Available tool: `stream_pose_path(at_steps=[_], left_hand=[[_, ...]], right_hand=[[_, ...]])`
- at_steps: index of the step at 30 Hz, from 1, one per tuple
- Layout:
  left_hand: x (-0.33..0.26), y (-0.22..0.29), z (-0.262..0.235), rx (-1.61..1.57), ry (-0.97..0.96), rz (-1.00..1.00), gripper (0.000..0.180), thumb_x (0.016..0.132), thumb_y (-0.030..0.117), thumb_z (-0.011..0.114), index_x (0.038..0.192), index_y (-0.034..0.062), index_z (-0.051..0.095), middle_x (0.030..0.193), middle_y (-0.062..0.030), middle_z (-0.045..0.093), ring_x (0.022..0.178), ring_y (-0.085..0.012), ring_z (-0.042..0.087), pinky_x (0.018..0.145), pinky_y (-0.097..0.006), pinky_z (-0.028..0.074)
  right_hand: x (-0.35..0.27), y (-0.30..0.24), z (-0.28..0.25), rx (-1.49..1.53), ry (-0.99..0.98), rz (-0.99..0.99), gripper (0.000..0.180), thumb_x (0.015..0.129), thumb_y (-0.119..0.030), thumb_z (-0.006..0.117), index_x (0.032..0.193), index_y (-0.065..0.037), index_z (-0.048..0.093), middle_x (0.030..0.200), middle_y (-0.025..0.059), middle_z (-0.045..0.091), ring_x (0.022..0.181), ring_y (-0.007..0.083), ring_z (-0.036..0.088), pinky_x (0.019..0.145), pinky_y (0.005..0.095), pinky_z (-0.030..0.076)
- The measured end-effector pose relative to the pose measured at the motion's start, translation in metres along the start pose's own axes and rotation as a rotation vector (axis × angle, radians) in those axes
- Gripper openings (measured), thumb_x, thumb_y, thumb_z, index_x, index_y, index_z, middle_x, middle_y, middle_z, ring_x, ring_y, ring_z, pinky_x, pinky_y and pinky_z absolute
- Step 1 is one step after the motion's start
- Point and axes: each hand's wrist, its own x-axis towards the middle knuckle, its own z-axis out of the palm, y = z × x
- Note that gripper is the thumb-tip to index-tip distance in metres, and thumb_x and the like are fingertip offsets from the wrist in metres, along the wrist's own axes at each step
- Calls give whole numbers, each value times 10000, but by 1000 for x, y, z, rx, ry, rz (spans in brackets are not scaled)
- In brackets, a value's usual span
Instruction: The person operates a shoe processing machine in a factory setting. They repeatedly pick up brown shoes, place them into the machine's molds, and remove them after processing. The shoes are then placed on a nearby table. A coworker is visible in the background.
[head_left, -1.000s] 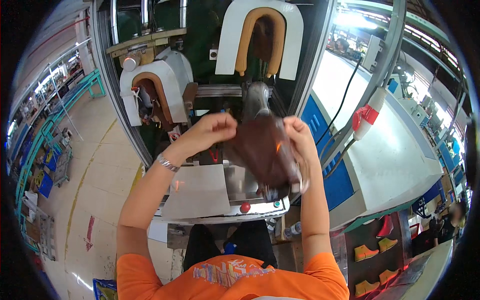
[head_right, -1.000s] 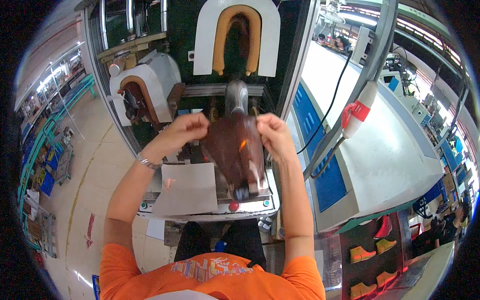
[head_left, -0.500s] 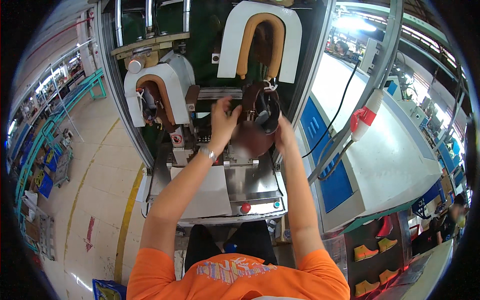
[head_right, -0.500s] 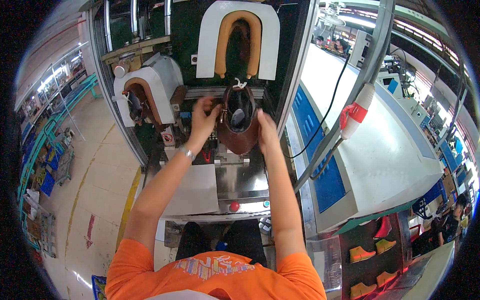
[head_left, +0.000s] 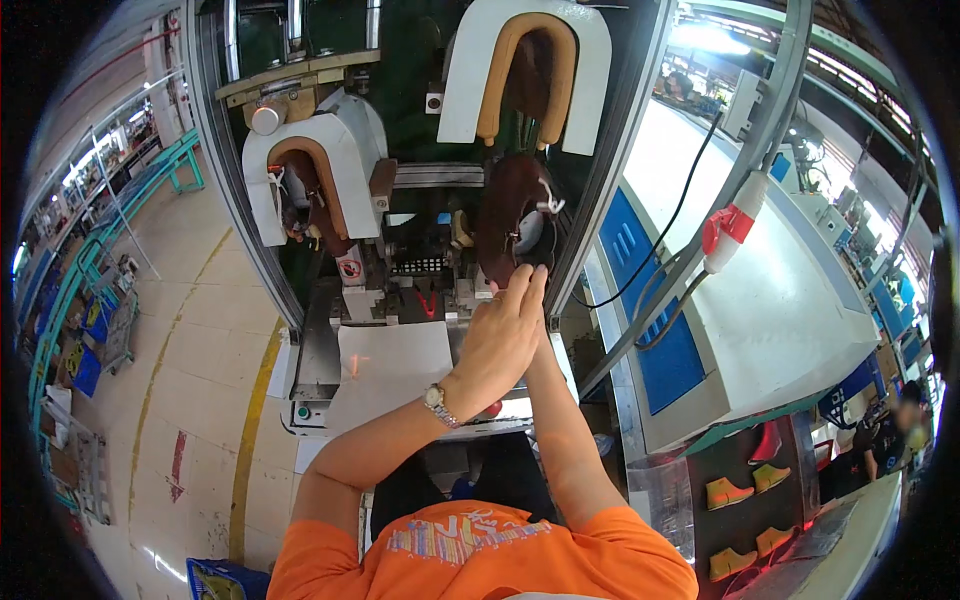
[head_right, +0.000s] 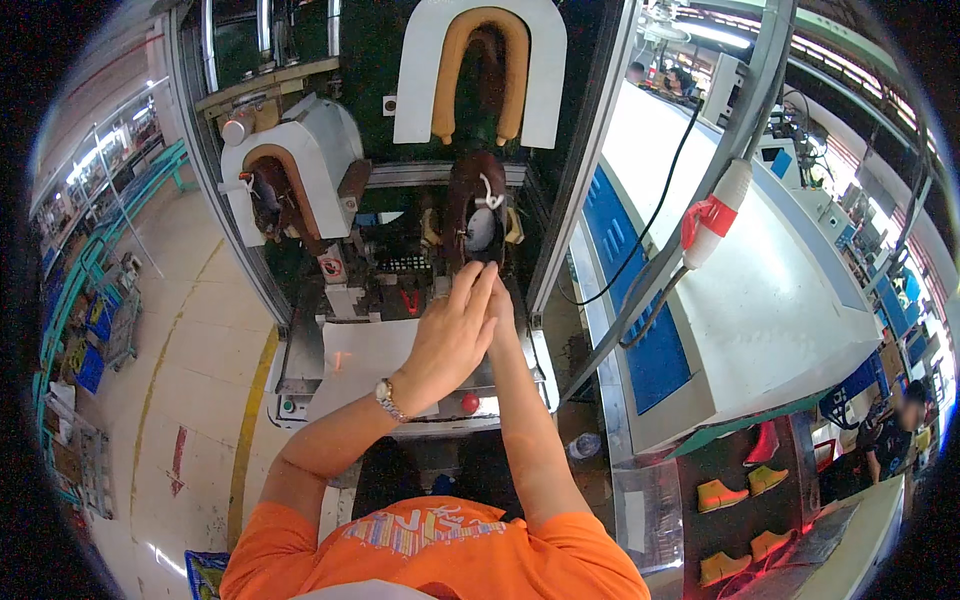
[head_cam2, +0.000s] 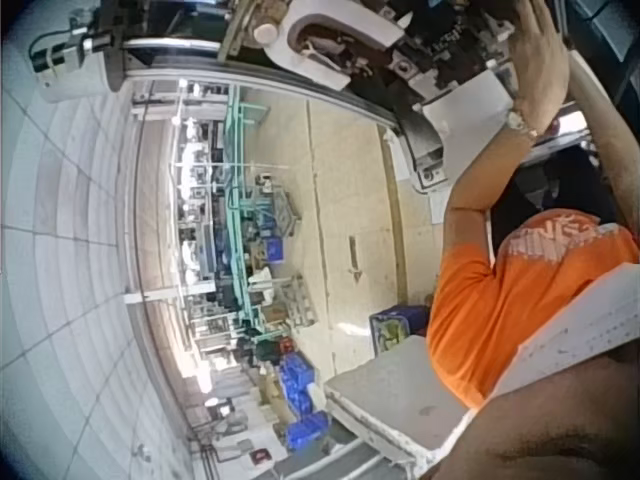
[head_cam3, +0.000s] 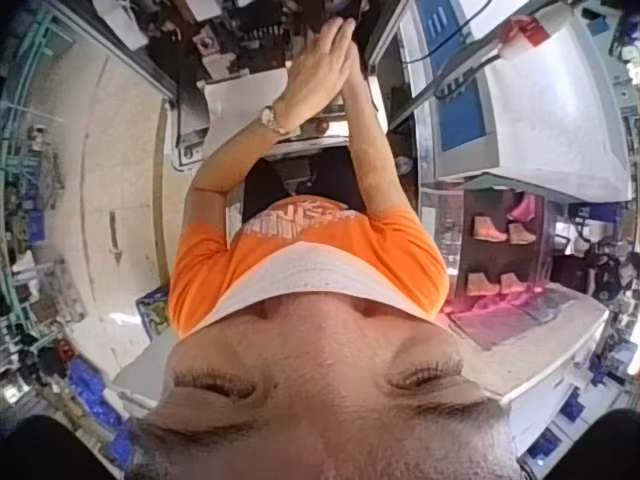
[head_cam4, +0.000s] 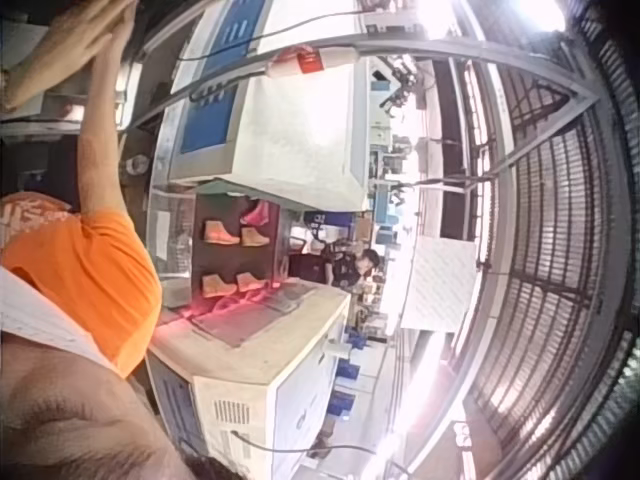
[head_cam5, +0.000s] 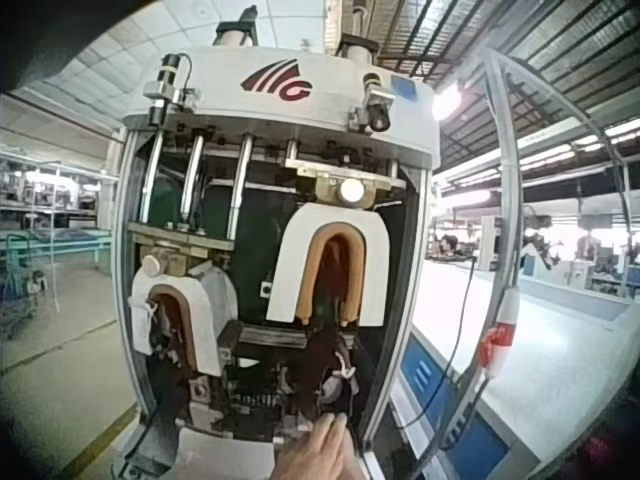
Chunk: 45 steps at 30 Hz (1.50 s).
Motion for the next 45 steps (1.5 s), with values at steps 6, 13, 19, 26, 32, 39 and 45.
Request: stream_pose_path(at_steps=[6,13,19,26,32,39,45], left_hand=[[-9,-15,26,11,71,46,595,747,70,567,1291,25,332,1240,-144,384,868,-275,538,773,-352,451],[-9,-15,32,-39,63,-44,593,730,23,558,1292,89,381,1206,-121,420,780,-224,512,743,-344,444],[-10,-13,27,-22,32,-43,612,699,4,555,1284,89,395,1206,-113,404,808,-234,496,727,-362,412],[-6,-16,30,32,49,-31,609,679,-8,542,1266,86,409,1190,-109,402,843,-254,475,734,-371,399],[-2,-20,21,-103,40,44,521,722,27,560,1228,98,460,1189,-116,417,942,-270,480,786,-372,403],[-64,-70,-26,-433,196,-125,370,734,-5,569,1092,85,560,1133,-102,487,805,-178,555,664,-276,449],[-145,-145,-21,-509,297,-552,331,727,-53,537,1031,74,567,1066,-62,516,704,-100,527,595,-202,427]], right_hand=[[38,19,-4,611,176,247,219,922,-208,343,959,-56,496,894,89,550,808,224,559,711,312,496],[43,35,-19,631,200,337,204,914,-197,358,967,-55,494,898,90,549,806,214,560,691,316,498],[45,42,-25,630,211,397,194,907,-187,370,975,-54,493,900,91,549,803,206,560,675,320,500],[46,46,-24,614,234,520,183,899,-175,385,984,-52,491,904,92,549,801,196,560,655,325,502],[47,34,-23,573,250,566,177,893,-166,397,991,-51,490,907,93,549,798,187,561,639,329,504],[-68,5,-101,-518,484,127,321,737,-106,647,1030,-20,548,989,91,578,924,183,549,793,306,430],[-177,60,-189,-748,528,643,663,588,8,705,1163,-22,375,1076,133,513,956,249,525,817,329,423]])
